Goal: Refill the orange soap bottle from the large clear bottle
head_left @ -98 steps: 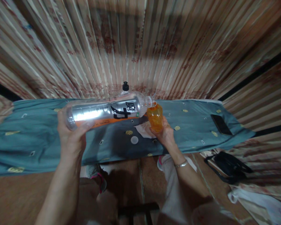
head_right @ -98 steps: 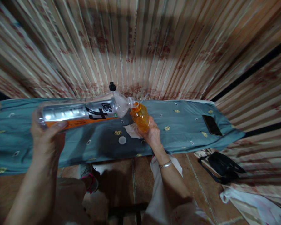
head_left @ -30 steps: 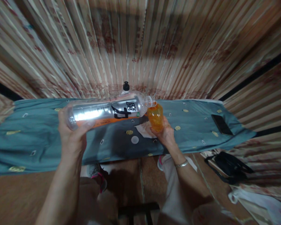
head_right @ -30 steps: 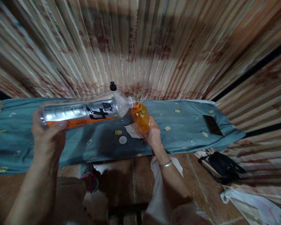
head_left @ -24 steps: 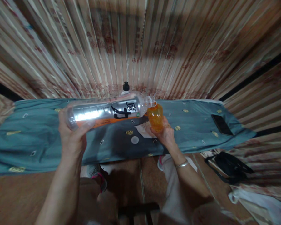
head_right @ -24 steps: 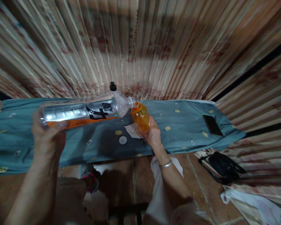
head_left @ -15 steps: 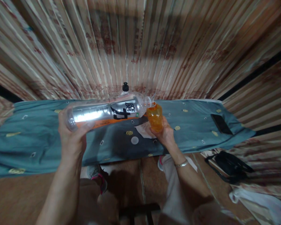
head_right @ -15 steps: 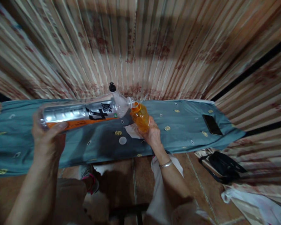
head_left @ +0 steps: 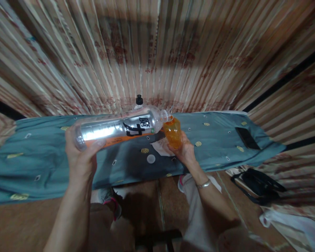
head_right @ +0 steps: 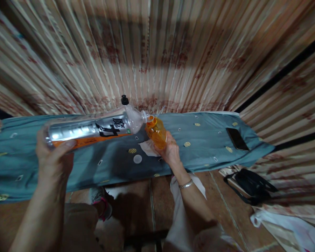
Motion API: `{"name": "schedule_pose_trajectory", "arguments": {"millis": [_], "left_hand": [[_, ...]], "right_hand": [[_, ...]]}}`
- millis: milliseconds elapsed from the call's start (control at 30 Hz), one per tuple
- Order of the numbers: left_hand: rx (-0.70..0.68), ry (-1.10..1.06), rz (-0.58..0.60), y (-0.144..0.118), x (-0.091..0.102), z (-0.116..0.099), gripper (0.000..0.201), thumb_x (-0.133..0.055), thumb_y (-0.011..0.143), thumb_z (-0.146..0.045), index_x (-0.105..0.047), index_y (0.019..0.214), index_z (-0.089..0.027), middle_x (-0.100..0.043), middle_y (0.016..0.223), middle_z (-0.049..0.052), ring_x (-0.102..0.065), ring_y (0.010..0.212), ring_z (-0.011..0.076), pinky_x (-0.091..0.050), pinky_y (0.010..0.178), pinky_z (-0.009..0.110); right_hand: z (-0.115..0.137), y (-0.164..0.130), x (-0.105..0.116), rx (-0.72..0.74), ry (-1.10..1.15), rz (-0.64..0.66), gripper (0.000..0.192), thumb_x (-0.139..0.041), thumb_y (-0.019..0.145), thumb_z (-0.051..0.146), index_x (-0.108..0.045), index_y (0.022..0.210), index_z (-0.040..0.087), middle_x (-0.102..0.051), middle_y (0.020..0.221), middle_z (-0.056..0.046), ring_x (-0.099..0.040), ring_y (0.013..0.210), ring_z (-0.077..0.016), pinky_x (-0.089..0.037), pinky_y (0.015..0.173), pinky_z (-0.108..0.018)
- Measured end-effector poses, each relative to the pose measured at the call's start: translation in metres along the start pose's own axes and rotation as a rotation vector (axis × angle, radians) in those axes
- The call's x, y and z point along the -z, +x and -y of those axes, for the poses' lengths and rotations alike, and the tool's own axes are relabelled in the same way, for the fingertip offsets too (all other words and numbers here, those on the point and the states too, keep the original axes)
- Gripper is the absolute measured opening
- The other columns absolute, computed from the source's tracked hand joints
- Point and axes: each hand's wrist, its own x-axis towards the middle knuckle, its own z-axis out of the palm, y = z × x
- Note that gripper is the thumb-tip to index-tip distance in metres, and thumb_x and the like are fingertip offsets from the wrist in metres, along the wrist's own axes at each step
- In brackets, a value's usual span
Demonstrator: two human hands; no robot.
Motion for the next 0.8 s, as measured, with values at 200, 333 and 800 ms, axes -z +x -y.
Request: {"name": "schedule_pose_trajectory", "arguments": {"millis": [200,333,800], "left_hand": [[0.14,-0.158,-0.086,0.003,-0.002,-0.004,0.072,-0.098,0.036,-0.031,-0.069,0.101,-0.023,-0.066,0.105,0.001,-0.062,0.105,0.0232,-0.043,0.105,0.042],[0.177,-0.169,-0.102,0.003,-0.001,-0.007,0.076,-0.098,0.034,-0.028,-0.07,0.104,-0.021,-0.068,0.107,0.003,-0.062,0.103,0.022,-0.043,0.102,0.039],[0.22,-0.116,-0.062,0.002,0.004,-0.009,0.067,-0.094,0.04,-0.031,-0.067,0.101,-0.022,-0.064,0.101,0.001,-0.06,0.098,0.0211,-0.046,0.099,0.038]], "right_hand": [[-0.001,0.0,-0.005,0.025,0.02,-0.035,0.07,-0.074,0.08,0.045,-0.05,0.136,0.012,-0.073,0.115,-0.016,-0.073,0.099,-0.0289,-0.06,0.083,-0.038],[-0.003,0.001,-0.009,0.035,0.022,-0.05,0.076,-0.076,0.076,0.043,-0.048,0.139,0.009,-0.071,0.123,-0.02,-0.072,0.105,-0.0312,-0.061,0.086,-0.04],[-0.007,-0.002,-0.018,0.054,0.07,-0.095,0.078,-0.072,0.081,0.046,-0.044,0.145,0.011,-0.07,0.124,-0.021,-0.07,0.113,-0.0334,-0.059,0.096,-0.048]]}}
